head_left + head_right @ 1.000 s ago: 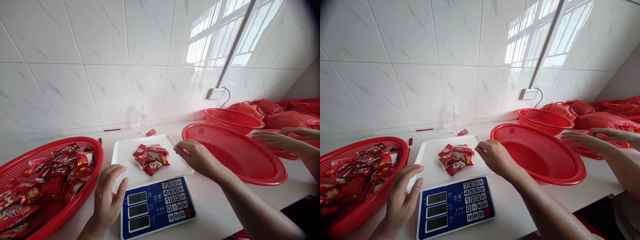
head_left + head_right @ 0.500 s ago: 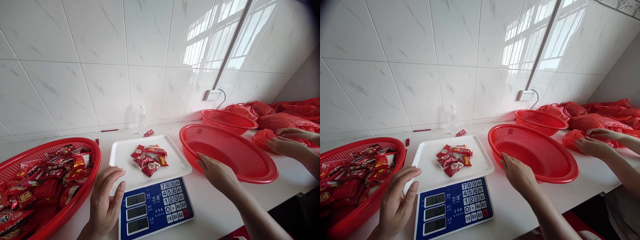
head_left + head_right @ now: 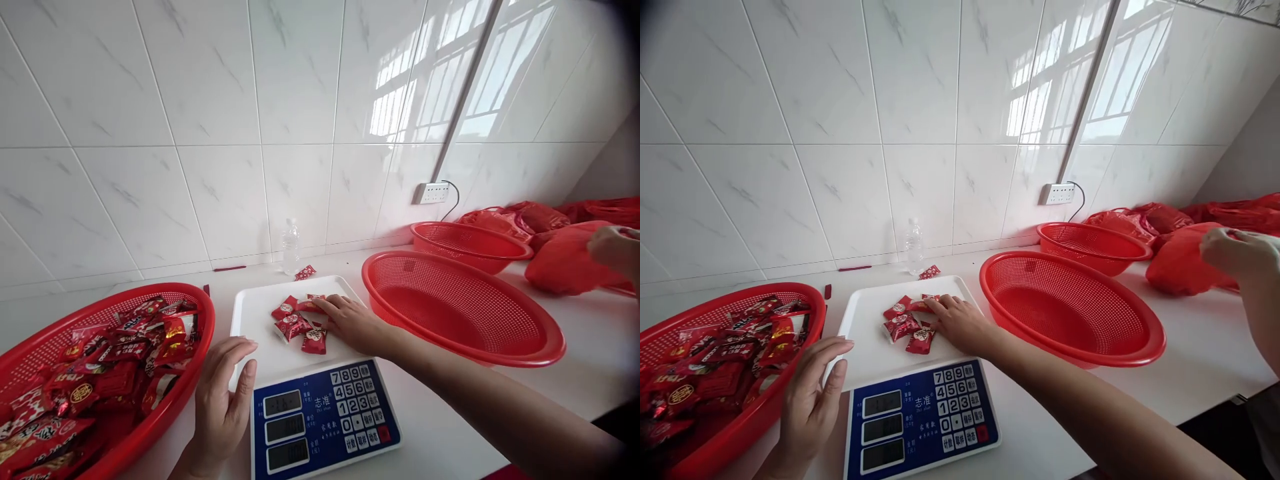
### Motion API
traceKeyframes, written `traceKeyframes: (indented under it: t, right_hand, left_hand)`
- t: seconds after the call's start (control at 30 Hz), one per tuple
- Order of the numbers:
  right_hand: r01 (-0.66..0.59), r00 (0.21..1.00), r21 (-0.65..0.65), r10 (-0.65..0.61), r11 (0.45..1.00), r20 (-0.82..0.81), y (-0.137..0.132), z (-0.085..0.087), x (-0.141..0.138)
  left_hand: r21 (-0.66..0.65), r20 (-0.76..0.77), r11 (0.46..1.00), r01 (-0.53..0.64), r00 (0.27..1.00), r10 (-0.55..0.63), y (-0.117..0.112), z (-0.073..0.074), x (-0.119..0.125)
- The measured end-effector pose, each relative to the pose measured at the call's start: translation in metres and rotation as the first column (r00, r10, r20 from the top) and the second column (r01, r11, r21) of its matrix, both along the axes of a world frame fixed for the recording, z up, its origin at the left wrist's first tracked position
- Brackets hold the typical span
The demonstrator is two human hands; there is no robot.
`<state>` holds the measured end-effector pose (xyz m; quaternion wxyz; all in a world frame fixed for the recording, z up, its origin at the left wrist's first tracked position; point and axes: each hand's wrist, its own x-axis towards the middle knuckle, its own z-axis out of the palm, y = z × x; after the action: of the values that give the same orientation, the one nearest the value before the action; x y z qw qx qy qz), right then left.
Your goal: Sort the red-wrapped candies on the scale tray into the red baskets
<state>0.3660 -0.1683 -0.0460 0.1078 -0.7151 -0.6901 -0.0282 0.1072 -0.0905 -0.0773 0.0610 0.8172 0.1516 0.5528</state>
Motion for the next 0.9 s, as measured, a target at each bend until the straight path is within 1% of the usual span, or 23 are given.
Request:
traceKeyframes:
  t: [0.07, 0.13, 0.2, 0.27, 0.33, 0.43, 0.53, 0.6, 0.67, 0.7, 0.77, 0.83, 0.9]
  right_hand:
    - [0.021, 1.0, -0.004, -0.021, 1.0, 0.02, 0.004, -0.004, 0.0]
    - [0.031, 0.999, 0.001, -0.031, 1.0, 0.031, 0.006, -0.004, -0.001]
    - [0.052, 0.998, 0.025, -0.053, 0.998, 0.034, 0.003, 0.003, 0.0]
    - [0.103, 0.994, 0.073, -0.106, 0.992, 0.033, -0.003, 0.014, 0.006]
    - [0.188, 0.981, 0.13, -0.193, 0.973, 0.027, -0.015, 0.028, 0.02]
    - [0.35, 0.933, 0.174, -0.358, 0.92, 0.019, -0.038, 0.044, 0.052]
    - [0.483, 0.872, 0.132, -0.49, 0.865, 0.021, -0.059, 0.047, 0.084]
    - [0.503, 0.862, 0.079, -0.506, 0.861, 0.031, -0.065, 0.044, 0.093]
    - [0.439, 0.898, 0.025, -0.439, 0.898, 0.032, -0.062, 0.04, 0.086]
    - [0.376, 0.927, -0.007, -0.375, 0.927, 0.023, -0.058, 0.038, 0.078]
    - [0.205, 0.978, -0.086, -0.207, 0.975, -0.02, -0.044, 0.035, 0.054]
    - [0.021, 0.996, -0.16, -0.034, 0.987, -0.077, -0.026, 0.032, 0.028]
    - [-0.104, 0.99, -0.204, 0.081, 0.973, -0.117, -0.008, 0.028, 0.006]
  left_hand:
    - [0.001, 0.003, 1.0, -0.006, 1.0, 0.006, -0.001, 0.0, 0.0]
    - [0.002, 0.005, 1.0, -0.01, 1.0, 0.01, -0.003, 0.001, 0.001]
    - [0.003, 0.009, 1.0, -0.011, 1.0, 0.011, -0.003, 0.002, 0.001]
    - [0.0, 0.016, 1.0, -0.01, 1.0, 0.01, -0.003, 0.003, 0.001]
    - [-0.002, 0.02, 1.0, -0.008, 1.0, 0.008, -0.002, 0.003, 0.001]
    - [0.01, 0.013, 1.0, -0.002, 1.0, 0.002, -0.001, 0.003, 0.002]
    - [0.035, -0.019, 0.999, 0.016, 1.0, -0.015, -0.003, 0.002, 0.003]
    - [0.048, -0.036, 0.998, 0.03, 0.999, -0.028, -0.004, 0.003, 0.003]
    - [0.055, -0.044, 0.998, 0.042, 0.998, -0.04, -0.006, 0.003, 0.003]
    - [0.058, -0.047, 0.997, 0.047, 0.998, -0.044, -0.006, 0.004, 0.003]
    - [0.061, -0.05, 0.997, 0.048, 0.998, -0.045, -0.007, 0.004, 0.002]
    - [0.067, -0.044, 0.997, 0.035, 0.999, -0.032, -0.006, 0.005, 0.002]
    - [0.069, -0.032, 0.997, 0.015, 0.999, -0.013, -0.005, 0.005, 0.001]
